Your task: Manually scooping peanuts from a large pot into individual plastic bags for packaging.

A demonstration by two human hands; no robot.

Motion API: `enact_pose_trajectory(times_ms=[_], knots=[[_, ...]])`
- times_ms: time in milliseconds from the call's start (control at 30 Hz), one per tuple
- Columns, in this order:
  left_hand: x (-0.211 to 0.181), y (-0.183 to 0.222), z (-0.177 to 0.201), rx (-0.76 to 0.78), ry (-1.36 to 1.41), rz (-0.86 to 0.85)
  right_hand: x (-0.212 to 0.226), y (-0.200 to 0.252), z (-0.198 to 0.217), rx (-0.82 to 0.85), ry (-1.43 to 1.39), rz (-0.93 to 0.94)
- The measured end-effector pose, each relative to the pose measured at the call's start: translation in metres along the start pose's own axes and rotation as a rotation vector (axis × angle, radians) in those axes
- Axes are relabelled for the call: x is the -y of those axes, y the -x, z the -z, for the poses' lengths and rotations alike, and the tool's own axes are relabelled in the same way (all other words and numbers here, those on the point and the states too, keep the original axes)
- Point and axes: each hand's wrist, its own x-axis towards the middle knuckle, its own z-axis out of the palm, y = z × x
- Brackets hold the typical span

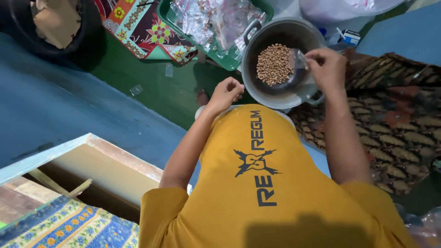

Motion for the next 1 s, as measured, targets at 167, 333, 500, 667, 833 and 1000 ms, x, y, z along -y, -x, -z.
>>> enact_pose_trajectory(times_ms=[167,333,500,667,833,1000], knots=[[0.002,0.012,-0.008,0.024,0.155,-0.059,0.019,-0.02,0.032,-0.059,-0.529,-0.171],[0.006,0.008,-0.014,-0.037,0.158,-0.017,-0.032,-0.051,0.061,-0.174,-1.038,-0.162],[0.01,-0.003,-0.004,-0.094,0.19,-0.043,-0.051,-0.059,0.082,-0.26,-1.359,-0.21],[-0.013,-0.017,0.036,-0.177,-0.019,-0.07,-0.047,-0.035,0.064,-0.356,-1.429,-0.341],[-0.02,-0.066,0.091,-0.272,-0.455,-0.251,-0.021,0.005,0.035,-0.326,-1.341,-0.419],[-0.023,-0.132,0.141,-0.429,-0.894,-0.407,-0.002,0.048,0.002,-0.323,-1.316,-0.546]])
